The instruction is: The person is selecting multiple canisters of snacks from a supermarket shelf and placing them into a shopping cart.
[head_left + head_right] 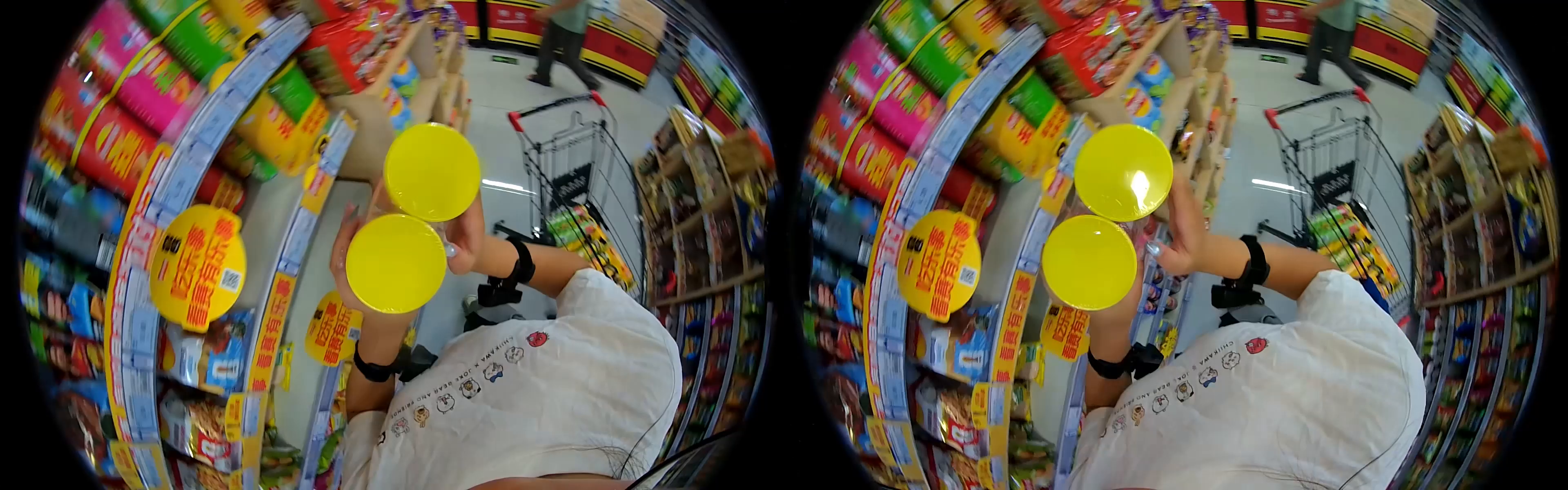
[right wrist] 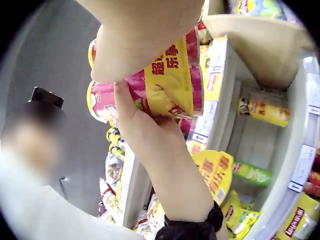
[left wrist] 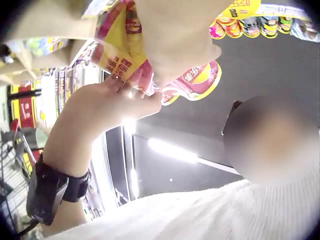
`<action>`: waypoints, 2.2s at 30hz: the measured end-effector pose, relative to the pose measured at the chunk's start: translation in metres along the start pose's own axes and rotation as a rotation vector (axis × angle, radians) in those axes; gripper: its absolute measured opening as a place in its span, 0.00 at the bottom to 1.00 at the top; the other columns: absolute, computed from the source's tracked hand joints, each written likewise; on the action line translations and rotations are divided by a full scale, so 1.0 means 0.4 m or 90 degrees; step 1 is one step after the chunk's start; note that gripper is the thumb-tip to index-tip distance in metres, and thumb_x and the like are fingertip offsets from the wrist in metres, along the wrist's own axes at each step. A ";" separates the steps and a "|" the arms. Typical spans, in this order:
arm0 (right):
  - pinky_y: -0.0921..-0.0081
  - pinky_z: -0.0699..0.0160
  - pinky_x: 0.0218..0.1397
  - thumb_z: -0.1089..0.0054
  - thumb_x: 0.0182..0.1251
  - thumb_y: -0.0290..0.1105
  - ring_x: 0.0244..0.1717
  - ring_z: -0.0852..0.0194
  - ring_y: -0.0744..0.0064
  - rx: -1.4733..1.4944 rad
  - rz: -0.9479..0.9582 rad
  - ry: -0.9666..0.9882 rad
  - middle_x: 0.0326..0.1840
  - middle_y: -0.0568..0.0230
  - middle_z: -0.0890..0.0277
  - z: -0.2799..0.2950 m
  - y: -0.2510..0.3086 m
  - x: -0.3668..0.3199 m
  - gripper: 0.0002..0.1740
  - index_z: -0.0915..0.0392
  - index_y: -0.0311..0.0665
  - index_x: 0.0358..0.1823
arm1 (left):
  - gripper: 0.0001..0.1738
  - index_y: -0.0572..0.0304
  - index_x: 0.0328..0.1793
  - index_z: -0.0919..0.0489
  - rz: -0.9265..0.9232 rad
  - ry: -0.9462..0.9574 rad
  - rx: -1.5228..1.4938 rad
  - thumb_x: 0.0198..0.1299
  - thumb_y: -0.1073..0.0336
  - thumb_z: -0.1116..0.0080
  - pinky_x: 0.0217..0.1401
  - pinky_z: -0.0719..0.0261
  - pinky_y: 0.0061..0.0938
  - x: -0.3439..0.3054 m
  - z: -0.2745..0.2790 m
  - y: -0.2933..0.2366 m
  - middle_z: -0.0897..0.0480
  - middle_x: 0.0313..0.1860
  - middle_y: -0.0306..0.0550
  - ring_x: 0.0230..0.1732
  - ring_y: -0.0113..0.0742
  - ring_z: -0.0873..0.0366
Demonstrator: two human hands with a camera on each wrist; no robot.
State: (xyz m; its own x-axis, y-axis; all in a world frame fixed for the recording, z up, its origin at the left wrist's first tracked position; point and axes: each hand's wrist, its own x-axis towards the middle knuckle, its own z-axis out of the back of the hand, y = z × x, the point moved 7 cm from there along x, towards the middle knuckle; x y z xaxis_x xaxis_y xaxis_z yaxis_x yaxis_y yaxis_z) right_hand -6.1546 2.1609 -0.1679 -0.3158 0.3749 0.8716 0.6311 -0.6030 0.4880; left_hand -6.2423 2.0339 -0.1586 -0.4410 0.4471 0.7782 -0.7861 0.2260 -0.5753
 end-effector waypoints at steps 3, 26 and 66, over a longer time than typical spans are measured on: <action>0.64 0.49 0.69 0.46 0.54 0.41 0.70 0.48 0.48 -0.197 -0.099 -0.019 0.68 0.41 0.46 0.099 0.011 -0.105 0.44 0.53 0.25 0.69 | 0.45 0.70 0.64 0.41 0.019 -0.010 -0.198 0.40 0.70 0.27 0.61 0.31 0.34 0.010 -0.072 -0.036 0.30 0.57 0.57 0.59 0.44 0.29; 0.77 0.31 0.56 0.44 0.64 0.32 0.53 0.30 0.75 -0.073 -0.520 -0.498 0.60 0.56 0.34 1.039 0.325 -0.405 0.44 0.62 0.49 0.75 | 0.32 0.58 0.70 0.48 0.703 0.757 -0.747 0.61 0.67 0.50 0.48 0.19 0.32 -0.233 -1.156 -0.330 0.31 0.57 0.52 0.52 0.39 0.24; 0.55 0.21 0.48 0.53 0.66 0.55 0.49 0.24 0.55 0.629 -0.550 -0.703 0.52 0.49 0.28 0.920 0.064 -0.314 0.31 0.35 0.37 0.59 | 0.35 0.60 0.72 0.44 0.264 0.971 -0.669 0.61 0.60 0.45 0.41 0.24 0.21 0.026 -1.324 -0.364 0.25 0.50 0.48 0.41 0.30 0.23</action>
State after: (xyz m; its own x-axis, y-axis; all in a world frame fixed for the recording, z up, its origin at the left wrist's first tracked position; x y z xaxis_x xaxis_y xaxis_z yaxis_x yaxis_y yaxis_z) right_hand -5.8379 2.3574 -0.2817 -0.4406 0.8596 -0.2588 0.8518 0.4914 0.1817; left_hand -5.9029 2.4640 -0.2002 0.6614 0.7482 0.0521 0.0588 0.0174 -0.9981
